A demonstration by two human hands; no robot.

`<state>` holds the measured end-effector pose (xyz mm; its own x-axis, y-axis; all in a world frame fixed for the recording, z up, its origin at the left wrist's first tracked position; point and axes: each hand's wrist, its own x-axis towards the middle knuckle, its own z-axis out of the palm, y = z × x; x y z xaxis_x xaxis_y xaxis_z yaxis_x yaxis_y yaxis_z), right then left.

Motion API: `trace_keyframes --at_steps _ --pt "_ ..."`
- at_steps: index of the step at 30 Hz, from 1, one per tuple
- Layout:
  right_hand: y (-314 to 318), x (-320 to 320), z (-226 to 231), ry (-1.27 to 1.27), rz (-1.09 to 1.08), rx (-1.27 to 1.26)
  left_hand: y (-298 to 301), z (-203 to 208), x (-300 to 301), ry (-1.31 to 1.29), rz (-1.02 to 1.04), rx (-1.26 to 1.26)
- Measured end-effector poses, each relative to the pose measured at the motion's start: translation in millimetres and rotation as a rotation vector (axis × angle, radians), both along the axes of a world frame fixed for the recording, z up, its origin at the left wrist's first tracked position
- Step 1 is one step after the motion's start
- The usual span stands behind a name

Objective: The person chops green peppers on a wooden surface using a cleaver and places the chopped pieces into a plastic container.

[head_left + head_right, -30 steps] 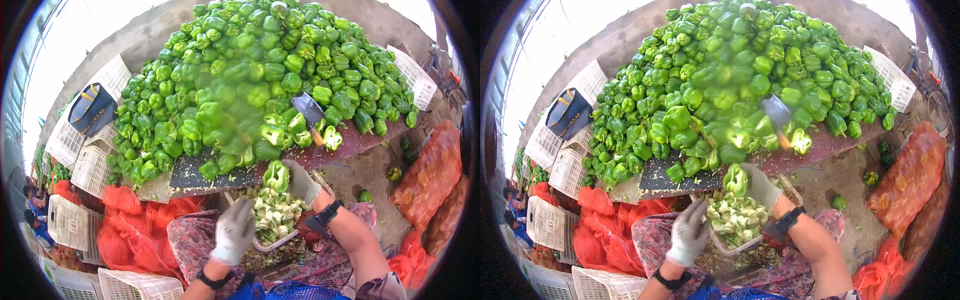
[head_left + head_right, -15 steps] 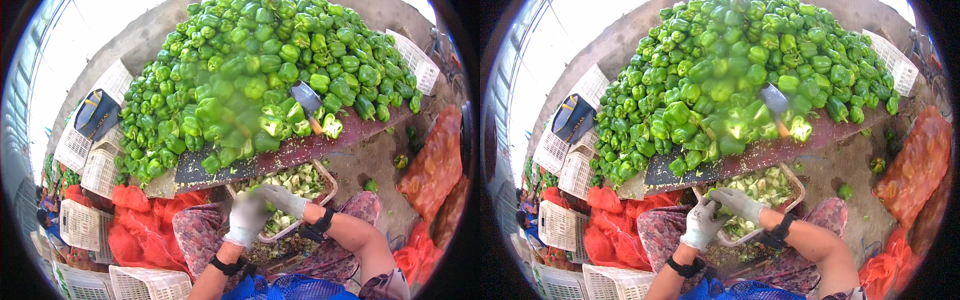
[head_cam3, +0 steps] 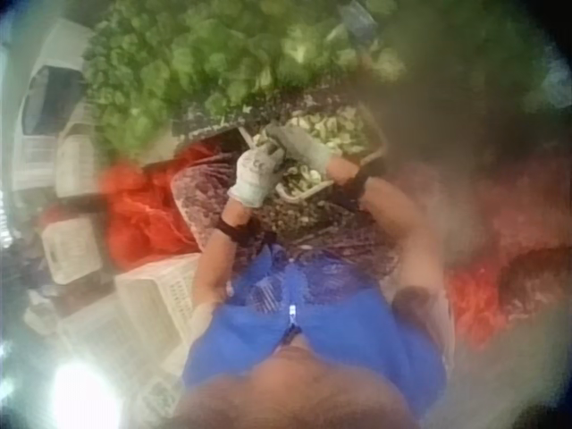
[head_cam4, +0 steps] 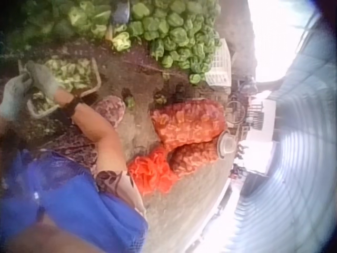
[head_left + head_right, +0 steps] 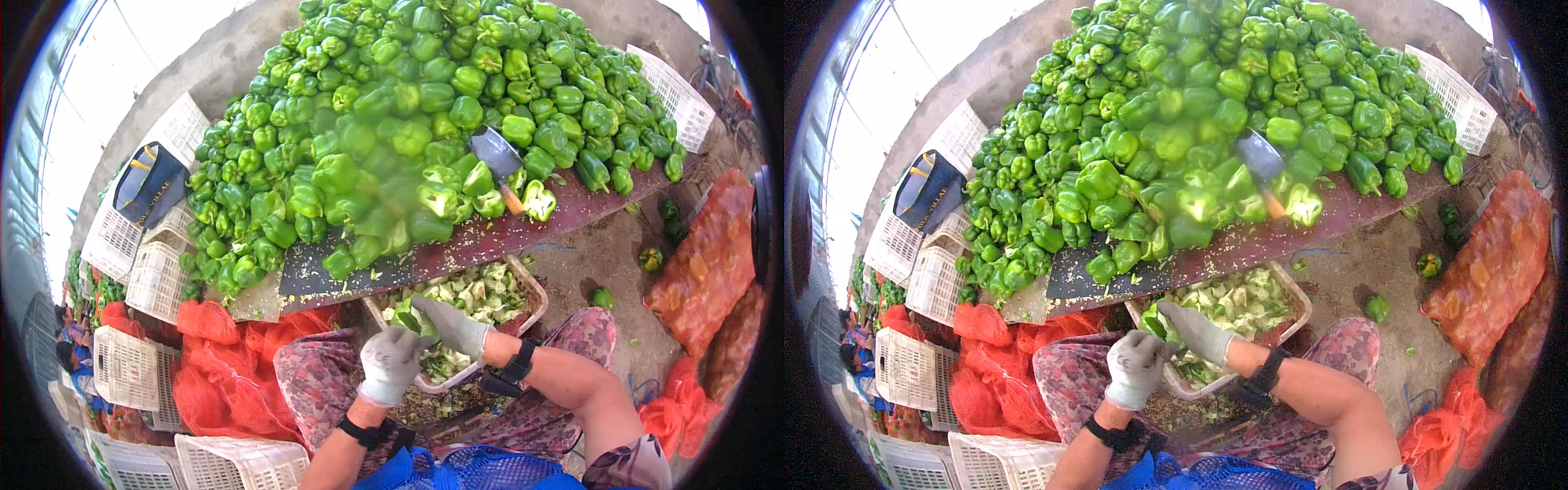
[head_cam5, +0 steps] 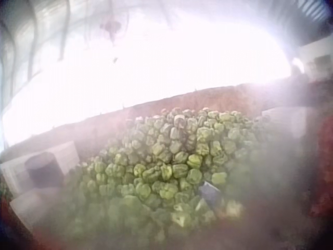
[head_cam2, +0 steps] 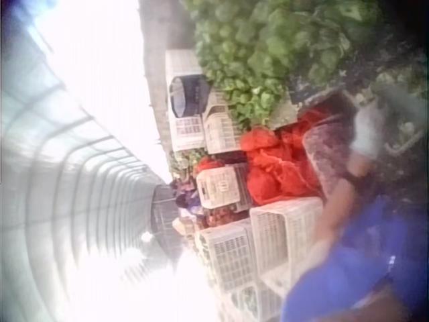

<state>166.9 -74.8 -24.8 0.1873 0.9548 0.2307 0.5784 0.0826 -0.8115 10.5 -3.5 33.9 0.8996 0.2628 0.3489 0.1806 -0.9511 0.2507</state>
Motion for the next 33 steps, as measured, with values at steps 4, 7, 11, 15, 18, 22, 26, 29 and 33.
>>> trace_keyframes --at_steps 4,7,11,15,18,22,26,29,33 --pt "6.1 -10.4 -6.5 -0.038 -0.107 0.167 -10.8 -12.7 -5.0 -0.348 0.253 -0.149" --pt "9.3 -6.7 -15.1 0.039 -0.107 0.005 -12.6 -17.4 -11.1 -0.722 0.406 -1.183" --pt "11.4 8.2 -18.2 -0.109 -0.223 0.157 -10.2 -16.6 -17.7 -0.530 0.380 -1.142" --pt "9.9 -9.1 29.7 0.509 -0.333 -0.265 4.2 -42.3 -32.1 -0.474 0.323 -1.523" --pt "3.9 -10.4 27.5 0.356 -0.316 -0.233 -4.8 -22.1 -16.1 -0.405 0.196 -2.058" --pt "9.0 -9.3 33.5 0.159 -0.298 -0.220 -5.9 -25.4 -12.1 -0.457 0.196 -2.090" --pt "4.3 -16.0 42.5 -0.213 -0.237 -0.225 -7.3 -34.3 -14.4 -0.515 0.247 -1.966" --pt "4.5 -17.5 47.0 -0.423 -0.254 -0.120 -7.4 -52.5 -16.9 -0.565 0.451 -1.856" --pt "7.3 -20.4 52.8 -0.591 -0.169 -0.223 -14.3 -64.7 -11.5 -0.467 0.489 -1.531"
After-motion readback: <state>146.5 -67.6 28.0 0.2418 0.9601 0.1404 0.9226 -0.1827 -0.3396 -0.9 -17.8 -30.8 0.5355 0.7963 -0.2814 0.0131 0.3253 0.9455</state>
